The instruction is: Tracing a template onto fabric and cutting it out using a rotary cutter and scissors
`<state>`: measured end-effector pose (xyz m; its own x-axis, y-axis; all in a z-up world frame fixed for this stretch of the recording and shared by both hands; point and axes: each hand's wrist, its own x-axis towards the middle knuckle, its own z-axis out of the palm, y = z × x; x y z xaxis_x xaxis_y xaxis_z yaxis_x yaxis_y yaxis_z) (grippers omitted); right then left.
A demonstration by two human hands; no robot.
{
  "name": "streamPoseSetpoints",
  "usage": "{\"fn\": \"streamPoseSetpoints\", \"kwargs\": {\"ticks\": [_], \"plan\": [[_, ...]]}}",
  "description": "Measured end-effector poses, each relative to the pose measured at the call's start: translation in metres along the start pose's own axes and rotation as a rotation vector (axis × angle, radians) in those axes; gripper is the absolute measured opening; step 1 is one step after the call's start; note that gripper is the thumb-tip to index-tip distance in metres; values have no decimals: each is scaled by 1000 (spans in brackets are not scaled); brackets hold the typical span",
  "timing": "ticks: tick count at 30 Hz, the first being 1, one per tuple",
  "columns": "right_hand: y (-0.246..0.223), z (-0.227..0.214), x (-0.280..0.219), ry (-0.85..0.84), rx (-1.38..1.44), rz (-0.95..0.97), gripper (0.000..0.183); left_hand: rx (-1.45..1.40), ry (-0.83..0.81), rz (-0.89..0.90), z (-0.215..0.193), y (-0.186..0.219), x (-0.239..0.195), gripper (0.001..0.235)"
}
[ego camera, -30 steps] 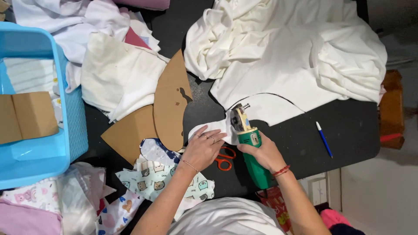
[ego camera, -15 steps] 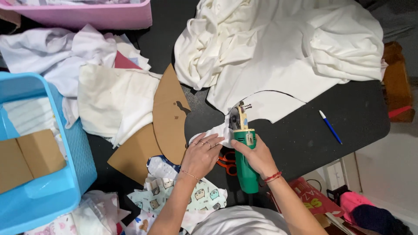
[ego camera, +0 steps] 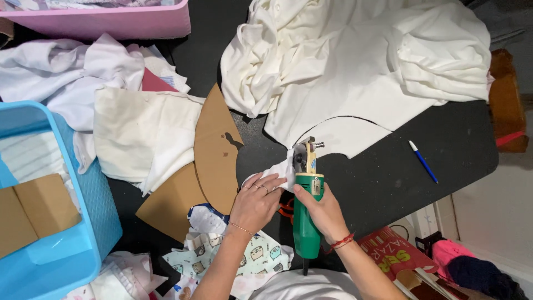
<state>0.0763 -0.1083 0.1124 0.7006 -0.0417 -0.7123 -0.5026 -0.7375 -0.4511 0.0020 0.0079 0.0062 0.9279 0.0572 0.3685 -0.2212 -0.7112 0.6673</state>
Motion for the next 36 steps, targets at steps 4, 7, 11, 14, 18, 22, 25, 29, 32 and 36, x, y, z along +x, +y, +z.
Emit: {"fn": "streamPoseSetpoints", "kwargs": {"ticks": [4,7,11,14,18,22,25,29,32,36], "plan": [[-6,3,-2,23,17,-12,57,12,29,-6,1,0,0,3],[-12,3,-1,37,35,-26,56,5,38,-5,0,0,1,5],[-6,4,13,56,83,-49,55,-3,41,-1,-6,1,3,8],[-19,5,6,53,101,-46,52,-20,57,-9,-9,4,6,9],[-24,3,-2,39,150,-70,51,-2,47,-2,-7,5,2,11],[8,-30,0,-133,230,-84,48,171,130,-107,-27,9,6,9],[52,-77,12,-102,127,-176,51,207,159,-169,-32,14,6,8],[79,-142,27,328,-219,-339,53,212,327,-247,-37,40,21,6],[49,-188,28,437,-356,-51,65,220,378,-351,-17,64,44,6],[111,-254,88,625,-522,-136,69,163,87,-732,26,80,81,15]]}}
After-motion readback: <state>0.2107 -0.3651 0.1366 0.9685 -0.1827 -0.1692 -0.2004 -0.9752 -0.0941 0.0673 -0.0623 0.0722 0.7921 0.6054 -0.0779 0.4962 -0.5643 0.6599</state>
